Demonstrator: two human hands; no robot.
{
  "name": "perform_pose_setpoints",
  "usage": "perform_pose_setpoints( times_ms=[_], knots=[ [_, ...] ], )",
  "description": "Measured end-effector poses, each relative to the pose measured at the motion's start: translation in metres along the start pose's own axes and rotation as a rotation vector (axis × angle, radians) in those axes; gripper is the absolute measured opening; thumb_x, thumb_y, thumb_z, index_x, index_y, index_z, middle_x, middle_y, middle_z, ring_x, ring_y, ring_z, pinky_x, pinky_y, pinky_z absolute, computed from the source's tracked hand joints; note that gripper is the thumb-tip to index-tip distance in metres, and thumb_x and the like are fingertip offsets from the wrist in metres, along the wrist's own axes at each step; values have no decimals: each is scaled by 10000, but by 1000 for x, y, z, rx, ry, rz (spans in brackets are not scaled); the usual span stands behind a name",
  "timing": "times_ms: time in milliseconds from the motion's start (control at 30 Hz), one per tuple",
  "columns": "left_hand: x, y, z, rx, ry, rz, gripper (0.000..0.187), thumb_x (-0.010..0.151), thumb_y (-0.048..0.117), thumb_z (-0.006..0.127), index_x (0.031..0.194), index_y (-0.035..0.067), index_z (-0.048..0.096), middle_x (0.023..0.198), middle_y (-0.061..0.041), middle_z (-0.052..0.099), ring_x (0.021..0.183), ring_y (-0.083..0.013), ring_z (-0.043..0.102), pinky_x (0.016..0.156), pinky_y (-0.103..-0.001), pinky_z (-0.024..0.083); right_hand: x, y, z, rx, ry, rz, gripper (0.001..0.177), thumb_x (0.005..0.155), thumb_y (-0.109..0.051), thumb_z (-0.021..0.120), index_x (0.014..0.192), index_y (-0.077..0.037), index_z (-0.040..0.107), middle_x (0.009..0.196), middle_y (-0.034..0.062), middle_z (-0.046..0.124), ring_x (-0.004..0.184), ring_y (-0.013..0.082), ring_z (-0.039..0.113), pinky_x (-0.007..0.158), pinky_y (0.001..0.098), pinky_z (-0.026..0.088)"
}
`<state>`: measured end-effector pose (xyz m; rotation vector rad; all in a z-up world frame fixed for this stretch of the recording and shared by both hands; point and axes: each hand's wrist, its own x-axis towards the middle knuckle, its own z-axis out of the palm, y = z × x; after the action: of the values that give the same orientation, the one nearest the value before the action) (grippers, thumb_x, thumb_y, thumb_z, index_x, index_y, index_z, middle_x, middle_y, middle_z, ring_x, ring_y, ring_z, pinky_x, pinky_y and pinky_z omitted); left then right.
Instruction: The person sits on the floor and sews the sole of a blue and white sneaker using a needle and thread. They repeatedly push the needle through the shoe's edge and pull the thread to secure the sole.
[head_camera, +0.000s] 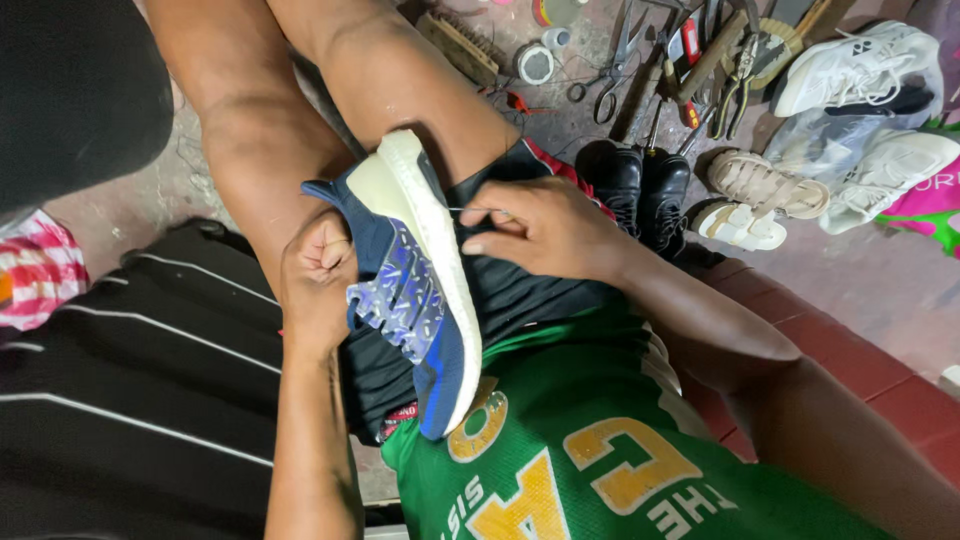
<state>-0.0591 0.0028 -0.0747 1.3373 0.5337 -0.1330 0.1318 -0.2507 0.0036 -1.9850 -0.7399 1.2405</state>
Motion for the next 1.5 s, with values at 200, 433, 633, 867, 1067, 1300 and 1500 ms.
perform_pose_setpoints(
  times_ms=[200,433,633,867,1067,1300,1500],
  knots=[
    [-15,21,-12,-22,-149,-42,163,1030,-125,456,1115,-38,563,1005,15,533,897,-56,477,837,-196,376,-10,31,-15,240,74,-244,113,1036,-151,672,1009,-42,663,875,49,689,800,112,613,696,262,487],
    [8,106,26,204,-183,-146,360,1011,-4,497,1353,-23,608,1275,-32,660,1176,-117,589,1055,-258,438,4,20,-10,931,194,-393,116,1032,-134,487,1009,-42,554,1155,111,664,825,74,611,620,210,477],
    [9,105,30,203,-141,-188,167,1038,74,606,1137,-25,698,988,16,699,900,-49,586,827,-228,496,13,-2,8,881,94,-557,165,1163,-162,537,1046,-46,554,896,39,649,771,112,639,720,262,531],
    [7,90,31,343,-33,-154,276,953,-1,688,740,0,512,661,62,438,644,-34,385,573,-245,330,22,-35,20,110,316,-560,221,981,-163,748,862,-63,591,782,62,613,670,194,619,629,341,481],
    [-3,60,34,-8,117,-87,408,891,-84,644,687,78,330,697,97,351,668,-17,308,579,-244,252,34,-37,20,-7,374,-614,257,938,-134,781,789,-66,583,660,51,569,558,203,575,558,348,453],
    [11,133,37,-23,-40,-270,358,861,-3,544,1195,33,665,1034,42,721,947,-48,644,876,-195,502,25,-27,13,429,143,-430,203,995,-81,711,864,-18,570,749,29,554,566,92,426,542,283,318],
    [23,120,44,-138,-68,-362,313,889,-30,757,1200,-38,721,1077,-50,749,927,-120,662,882,-288,547,13,-12,17,852,166,-437,248,1134,-213,466,1031,-26,593,1029,52,578,699,78,516,649,226,425]
  ],
)
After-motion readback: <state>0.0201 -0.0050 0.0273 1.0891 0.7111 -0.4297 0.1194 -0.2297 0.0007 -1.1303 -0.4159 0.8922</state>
